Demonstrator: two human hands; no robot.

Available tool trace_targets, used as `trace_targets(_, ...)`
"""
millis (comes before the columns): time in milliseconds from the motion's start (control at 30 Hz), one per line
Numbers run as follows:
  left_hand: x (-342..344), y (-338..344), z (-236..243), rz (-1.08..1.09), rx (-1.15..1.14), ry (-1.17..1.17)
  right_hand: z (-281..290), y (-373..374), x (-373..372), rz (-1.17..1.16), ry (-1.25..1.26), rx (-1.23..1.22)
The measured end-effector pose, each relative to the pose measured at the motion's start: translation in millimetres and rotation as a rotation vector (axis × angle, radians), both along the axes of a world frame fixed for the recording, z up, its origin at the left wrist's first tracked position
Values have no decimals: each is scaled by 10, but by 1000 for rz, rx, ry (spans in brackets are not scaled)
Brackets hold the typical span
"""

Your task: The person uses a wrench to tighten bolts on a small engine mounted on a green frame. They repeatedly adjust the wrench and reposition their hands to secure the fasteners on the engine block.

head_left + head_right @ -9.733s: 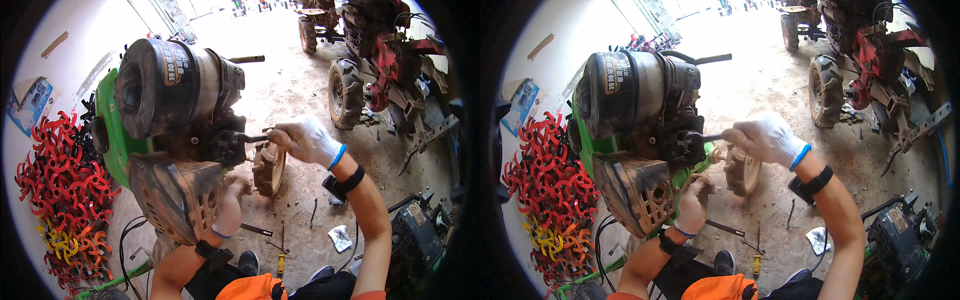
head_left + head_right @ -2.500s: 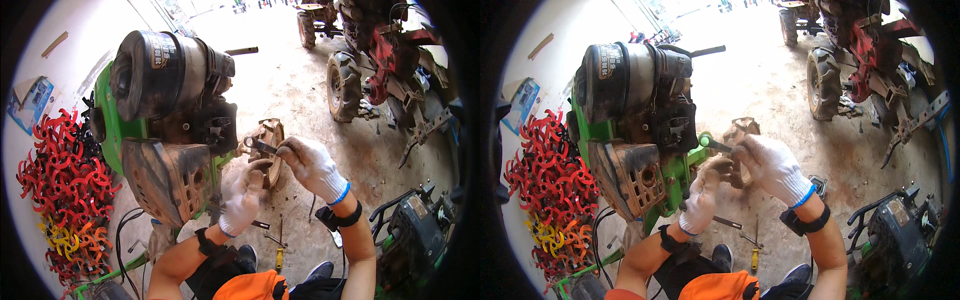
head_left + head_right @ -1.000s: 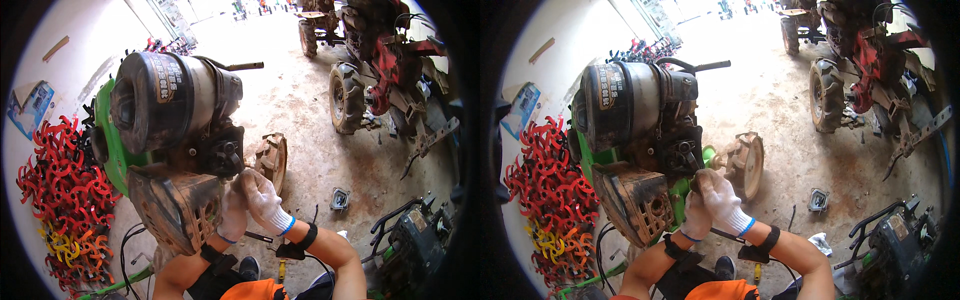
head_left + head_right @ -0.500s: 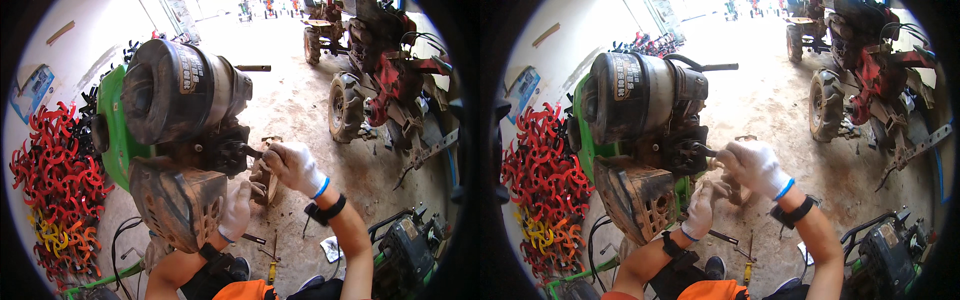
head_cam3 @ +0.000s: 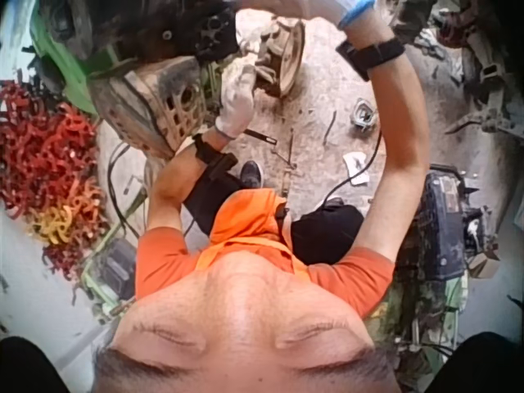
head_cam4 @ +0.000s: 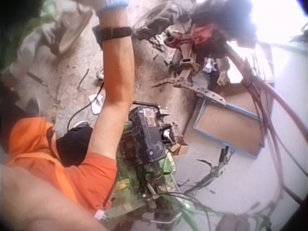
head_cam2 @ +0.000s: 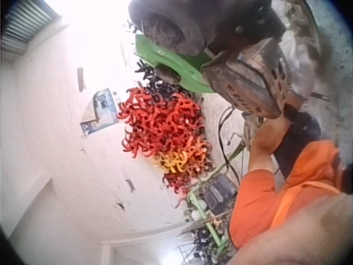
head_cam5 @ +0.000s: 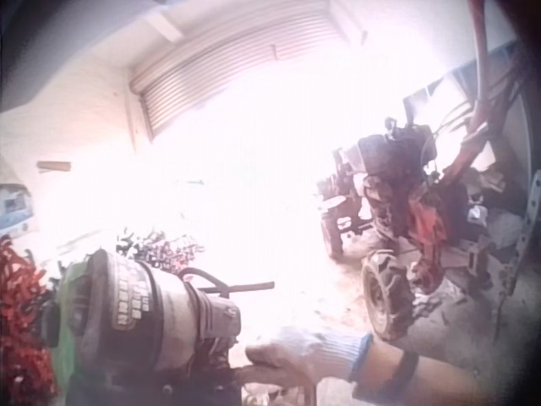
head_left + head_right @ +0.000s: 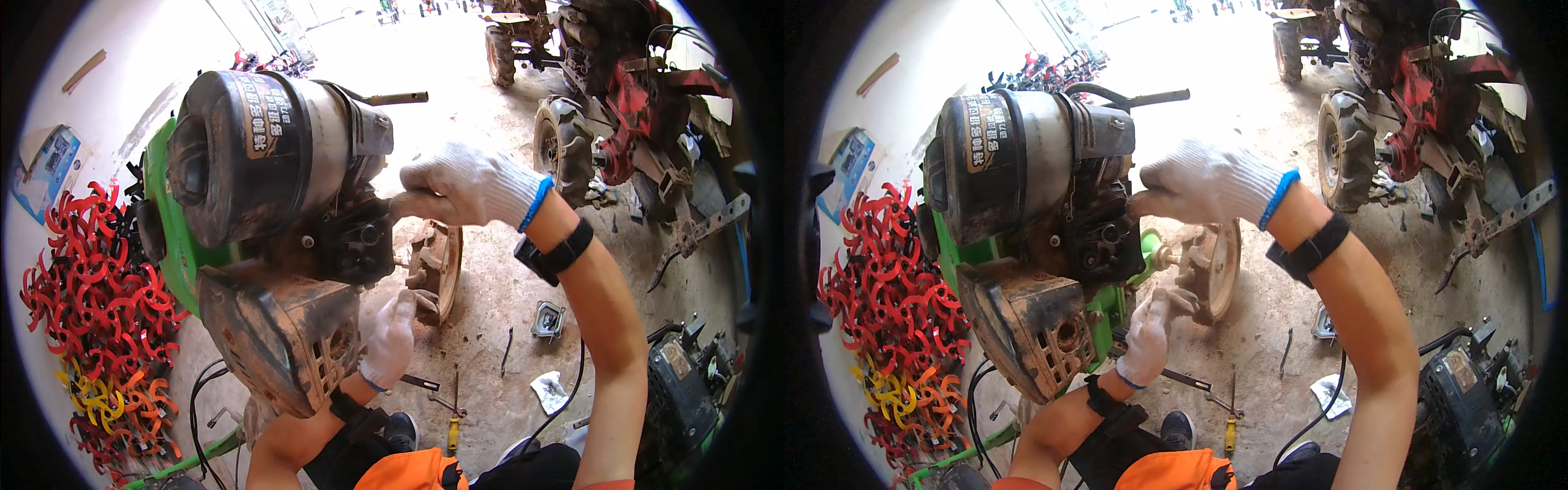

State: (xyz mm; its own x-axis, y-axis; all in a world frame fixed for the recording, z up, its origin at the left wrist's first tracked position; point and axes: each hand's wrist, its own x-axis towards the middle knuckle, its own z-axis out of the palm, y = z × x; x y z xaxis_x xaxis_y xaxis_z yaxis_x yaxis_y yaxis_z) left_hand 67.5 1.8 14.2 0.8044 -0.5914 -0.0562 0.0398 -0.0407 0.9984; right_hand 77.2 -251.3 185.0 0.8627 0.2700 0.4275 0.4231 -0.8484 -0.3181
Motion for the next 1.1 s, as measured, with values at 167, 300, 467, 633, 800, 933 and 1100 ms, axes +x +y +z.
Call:
trace_targets(167,11,8,16,-27,-44,-28,158,-27,68,10,-253,-278)
trace_targets(300,-9,13,55,-34,-12,1,93,-32,155,94,-387,-210)
trace_targets(467,-6,45,6,-32,1,6,-258,26,-32,-55,107,19)
trace_targets(633,117,127,-424,70,-72,54,-1015,764,-470,-144,395,662)
trace_targets(800,372,403,-928,89,19,-234,-1651,1524,-369,-230,131,1183)
trace_targets(933,475,549,-1067,157,372,-581,-1612,1620,-410,-200,341,1414)
trace_targets(1100,323,391,-767,39,-266,155,-1391,1629,-569,-54,-70,1016)
